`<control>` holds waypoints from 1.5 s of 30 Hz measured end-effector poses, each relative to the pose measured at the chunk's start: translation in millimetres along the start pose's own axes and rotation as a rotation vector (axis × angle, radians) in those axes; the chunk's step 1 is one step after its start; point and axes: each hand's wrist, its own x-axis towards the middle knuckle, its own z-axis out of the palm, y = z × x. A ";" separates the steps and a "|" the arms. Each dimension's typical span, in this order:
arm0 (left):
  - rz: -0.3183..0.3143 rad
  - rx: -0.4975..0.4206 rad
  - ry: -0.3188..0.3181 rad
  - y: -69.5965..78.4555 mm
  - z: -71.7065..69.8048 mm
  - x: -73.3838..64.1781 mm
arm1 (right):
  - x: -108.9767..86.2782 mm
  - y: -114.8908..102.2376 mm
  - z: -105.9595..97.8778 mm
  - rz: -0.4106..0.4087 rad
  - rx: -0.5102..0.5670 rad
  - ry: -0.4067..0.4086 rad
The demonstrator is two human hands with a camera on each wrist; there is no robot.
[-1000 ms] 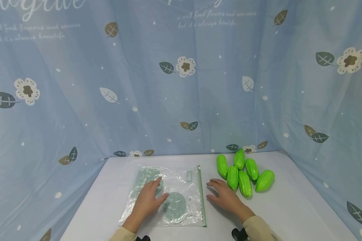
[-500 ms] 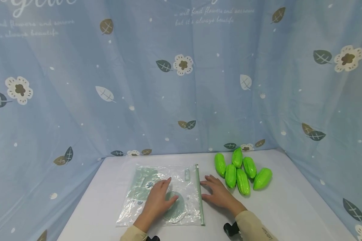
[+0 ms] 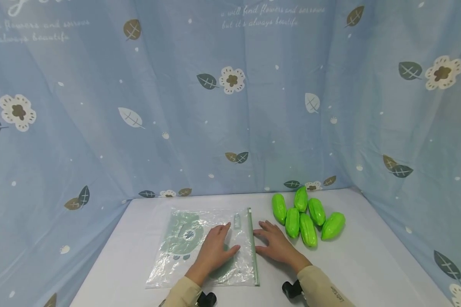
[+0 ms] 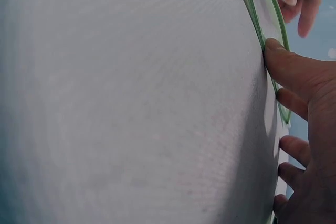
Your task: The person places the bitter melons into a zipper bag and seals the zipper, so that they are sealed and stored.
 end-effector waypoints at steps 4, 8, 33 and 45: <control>0.009 0.019 -0.013 4.8 8.2 7.5 | 1.3 0.5 1.2 0.015 0.007 -0.014; 0.012 0.032 -0.014 9.6 13.4 13.0 | 1.9 1.4 1.5 0.011 0.007 -0.008; -0.002 0.040 0.002 34.7 30.3 31.6 | 2.6 1.7 3.2 -0.016 0.030 -0.017; -0.095 0.024 -0.009 47.8 34.8 38.8 | 3.6 2.5 0.6 -0.015 0.028 -0.012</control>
